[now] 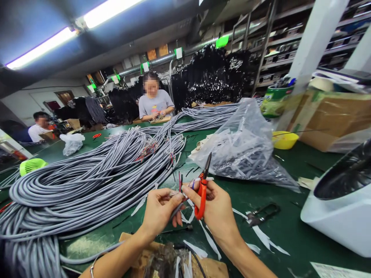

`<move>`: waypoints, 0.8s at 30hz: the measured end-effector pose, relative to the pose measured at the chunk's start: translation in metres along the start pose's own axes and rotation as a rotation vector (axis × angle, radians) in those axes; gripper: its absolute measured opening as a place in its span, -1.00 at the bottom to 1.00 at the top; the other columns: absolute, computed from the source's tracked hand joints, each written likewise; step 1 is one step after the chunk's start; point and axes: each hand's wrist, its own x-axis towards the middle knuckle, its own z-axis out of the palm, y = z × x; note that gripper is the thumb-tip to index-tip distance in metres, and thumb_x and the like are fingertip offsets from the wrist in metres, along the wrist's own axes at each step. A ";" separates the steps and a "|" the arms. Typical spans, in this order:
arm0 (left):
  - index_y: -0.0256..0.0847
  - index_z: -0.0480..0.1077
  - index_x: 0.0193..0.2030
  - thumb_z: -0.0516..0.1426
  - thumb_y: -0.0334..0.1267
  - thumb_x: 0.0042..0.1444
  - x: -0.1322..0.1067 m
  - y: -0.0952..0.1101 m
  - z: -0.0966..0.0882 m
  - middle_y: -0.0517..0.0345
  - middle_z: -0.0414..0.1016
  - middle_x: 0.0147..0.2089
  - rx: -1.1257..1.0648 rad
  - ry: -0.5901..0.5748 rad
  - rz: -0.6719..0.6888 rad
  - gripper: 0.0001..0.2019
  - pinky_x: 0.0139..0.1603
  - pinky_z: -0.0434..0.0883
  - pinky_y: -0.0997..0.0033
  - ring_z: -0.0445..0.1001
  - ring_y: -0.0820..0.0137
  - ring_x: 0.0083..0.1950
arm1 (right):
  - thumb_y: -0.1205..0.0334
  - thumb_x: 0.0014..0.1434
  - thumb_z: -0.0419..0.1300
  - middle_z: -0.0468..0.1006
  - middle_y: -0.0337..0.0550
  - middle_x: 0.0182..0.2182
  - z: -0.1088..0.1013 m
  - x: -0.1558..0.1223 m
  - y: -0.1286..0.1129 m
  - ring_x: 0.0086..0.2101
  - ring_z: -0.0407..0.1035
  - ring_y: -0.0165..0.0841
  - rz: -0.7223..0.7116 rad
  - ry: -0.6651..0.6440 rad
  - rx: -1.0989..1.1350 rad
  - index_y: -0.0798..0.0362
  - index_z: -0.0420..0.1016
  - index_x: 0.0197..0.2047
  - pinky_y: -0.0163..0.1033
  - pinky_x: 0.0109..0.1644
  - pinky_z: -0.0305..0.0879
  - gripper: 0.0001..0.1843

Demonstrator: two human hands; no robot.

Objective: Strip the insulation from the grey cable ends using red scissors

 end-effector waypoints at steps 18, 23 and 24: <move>-0.30 0.31 -0.42 0.27 0.04 -0.22 0.002 0.007 -0.012 0.22 0.37 -0.61 -0.040 -0.122 0.039 -0.58 -0.72 0.14 0.63 0.22 0.61 -0.71 | -0.03 -0.62 0.46 0.35 -0.35 -0.69 -0.004 0.002 0.001 -0.64 0.29 -0.47 0.081 0.063 0.069 0.08 0.30 -0.61 -0.36 -0.53 0.32 -0.45; -0.25 0.24 -0.40 0.28 -0.05 -0.16 0.005 0.012 -0.021 0.26 0.32 -0.56 -0.175 -0.226 0.185 -0.63 -0.68 0.11 0.64 0.18 0.63 -0.66 | -0.11 -0.46 0.40 0.31 -0.36 -0.73 -0.003 0.003 0.020 -0.70 0.26 -0.46 0.161 -0.162 -0.022 0.07 0.26 -0.61 -0.35 -0.61 0.25 -0.47; -0.24 0.21 -0.42 0.26 -0.07 -0.11 0.004 0.013 -0.023 0.28 0.30 -0.56 -0.154 -0.209 0.254 -0.65 -0.67 0.11 0.63 0.18 0.63 -0.66 | -0.14 -0.44 0.38 0.31 -0.34 -0.73 -0.004 0.004 0.023 -0.70 0.26 -0.45 0.168 -0.212 -0.070 0.07 0.26 -0.62 -0.35 -0.63 0.24 -0.47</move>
